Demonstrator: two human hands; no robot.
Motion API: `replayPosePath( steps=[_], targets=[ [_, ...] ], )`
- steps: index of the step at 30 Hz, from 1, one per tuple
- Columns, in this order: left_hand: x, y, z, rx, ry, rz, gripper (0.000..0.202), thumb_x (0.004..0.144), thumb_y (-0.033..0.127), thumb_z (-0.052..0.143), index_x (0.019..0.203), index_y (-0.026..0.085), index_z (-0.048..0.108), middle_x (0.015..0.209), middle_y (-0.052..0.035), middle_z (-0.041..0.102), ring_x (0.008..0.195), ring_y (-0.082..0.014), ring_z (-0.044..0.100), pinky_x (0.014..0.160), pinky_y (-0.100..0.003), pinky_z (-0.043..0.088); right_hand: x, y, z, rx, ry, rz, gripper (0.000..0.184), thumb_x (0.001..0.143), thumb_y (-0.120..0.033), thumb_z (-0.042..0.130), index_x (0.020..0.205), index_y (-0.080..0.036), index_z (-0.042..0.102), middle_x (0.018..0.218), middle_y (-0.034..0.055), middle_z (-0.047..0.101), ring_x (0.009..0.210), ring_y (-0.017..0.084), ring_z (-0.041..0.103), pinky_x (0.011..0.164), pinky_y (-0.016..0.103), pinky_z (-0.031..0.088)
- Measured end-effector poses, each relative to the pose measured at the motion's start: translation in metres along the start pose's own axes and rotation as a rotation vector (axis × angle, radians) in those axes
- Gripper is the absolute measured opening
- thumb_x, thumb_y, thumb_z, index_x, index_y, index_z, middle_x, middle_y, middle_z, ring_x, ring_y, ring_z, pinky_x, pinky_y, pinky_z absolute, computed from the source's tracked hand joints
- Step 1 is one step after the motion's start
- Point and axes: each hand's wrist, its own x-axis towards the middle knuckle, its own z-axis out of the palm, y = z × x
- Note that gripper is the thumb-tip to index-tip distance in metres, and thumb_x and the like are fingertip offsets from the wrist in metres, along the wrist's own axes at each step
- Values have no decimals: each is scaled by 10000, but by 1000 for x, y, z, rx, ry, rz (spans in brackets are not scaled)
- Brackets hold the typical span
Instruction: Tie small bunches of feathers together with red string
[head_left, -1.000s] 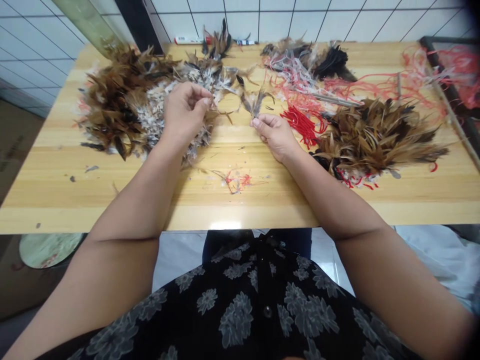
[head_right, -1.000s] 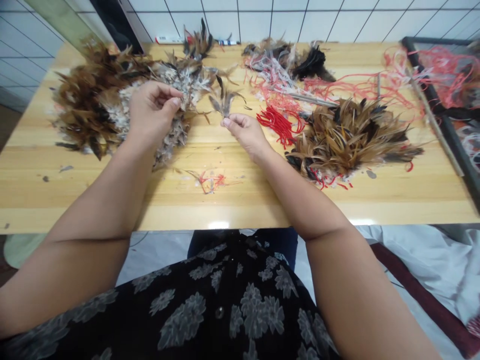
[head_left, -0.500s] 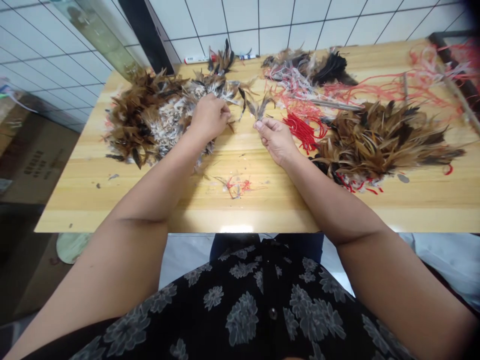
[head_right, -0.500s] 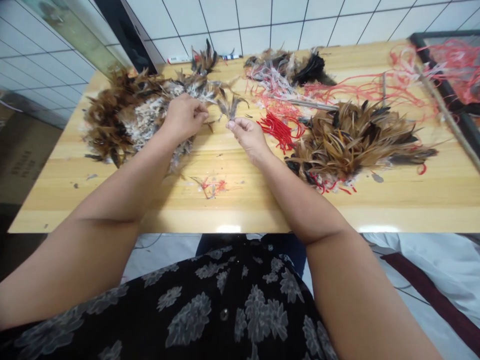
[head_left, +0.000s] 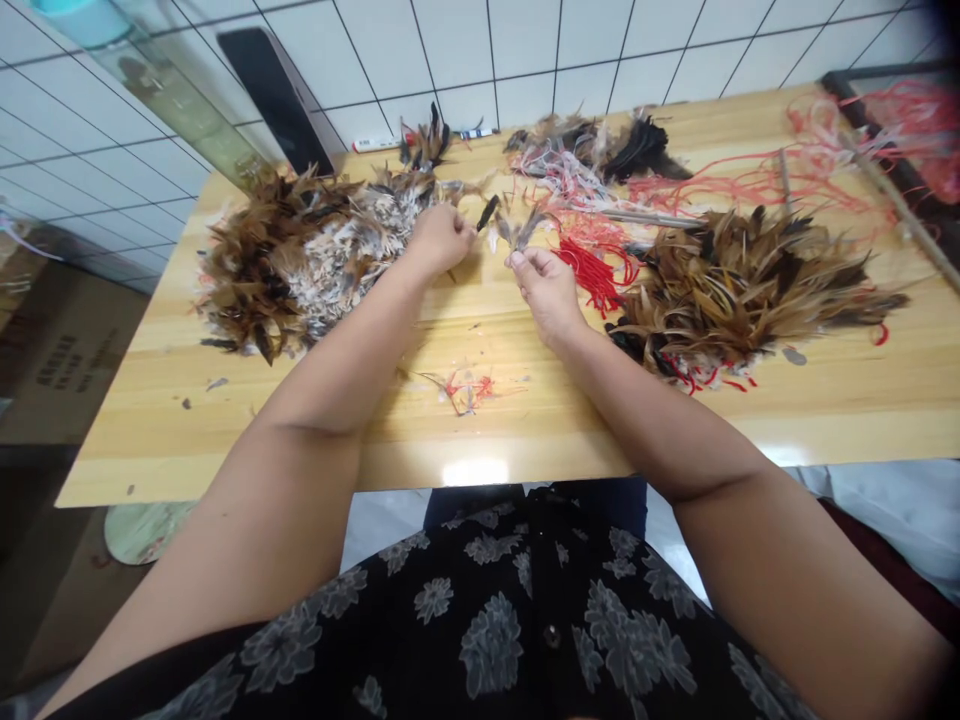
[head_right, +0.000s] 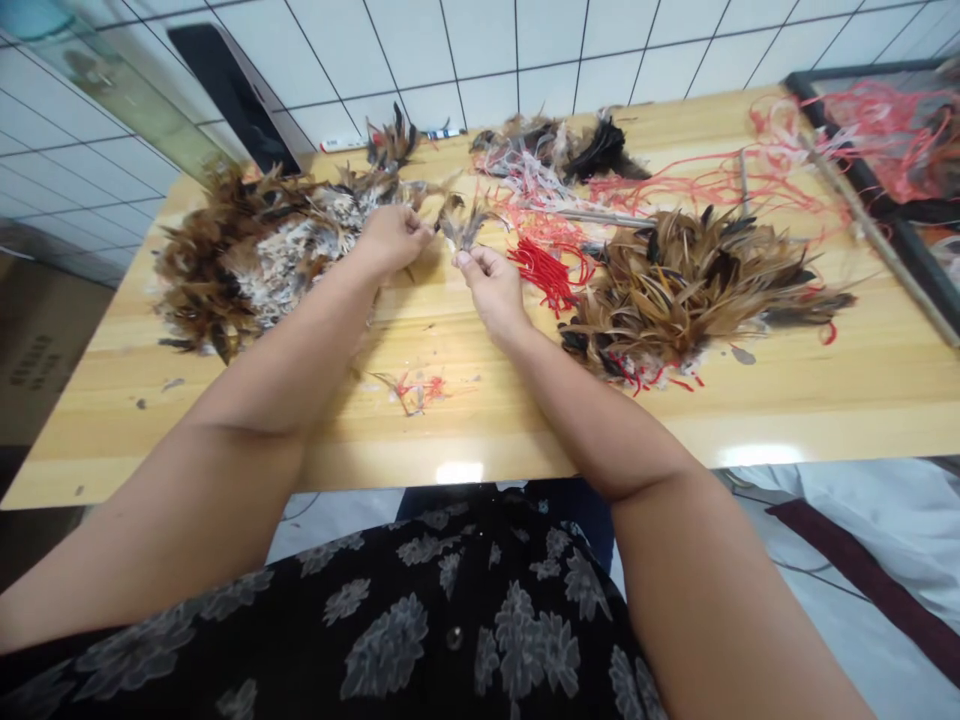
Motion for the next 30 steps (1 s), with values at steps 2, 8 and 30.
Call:
replayPosePath(
  steps=[2, 8, 30],
  targets=[
    [-5, 11, -6, -98, 27, -77, 384, 1085, 89, 834, 790, 264, 662, 844, -52, 725, 1038, -325, 774, 1113, -443, 588, 0, 4, -1, -16, -14, -23, 711, 958, -845, 1048, 892, -254, 658, 737, -94, 467, 772, 125, 450, 772, 307, 391],
    [6, 22, -41, -6, 207, -111, 442, 1018, -81, 848, 793, 268, 696, 761, 44, 632, 1020, -240, 647, 1309, -398, 527, -2, 8, -5, -2, -45, -60, 702, 903, -858, 1024, 902, -256, 663, 781, -67, 551, 823, 139, 539, 828, 319, 448],
    [-53, 8, -50, -553, -4, -133, 332, 1021, 39, 907, 839, 230, 704, 798, -3, 724, 728, -190, 680, 726, -299, 559, -5, 3, -1, 35, -19, -13, 779, 773, -887, 1125, 829, -253, 675, 799, -55, 597, 860, 151, 564, 856, 323, 488]
  ],
)
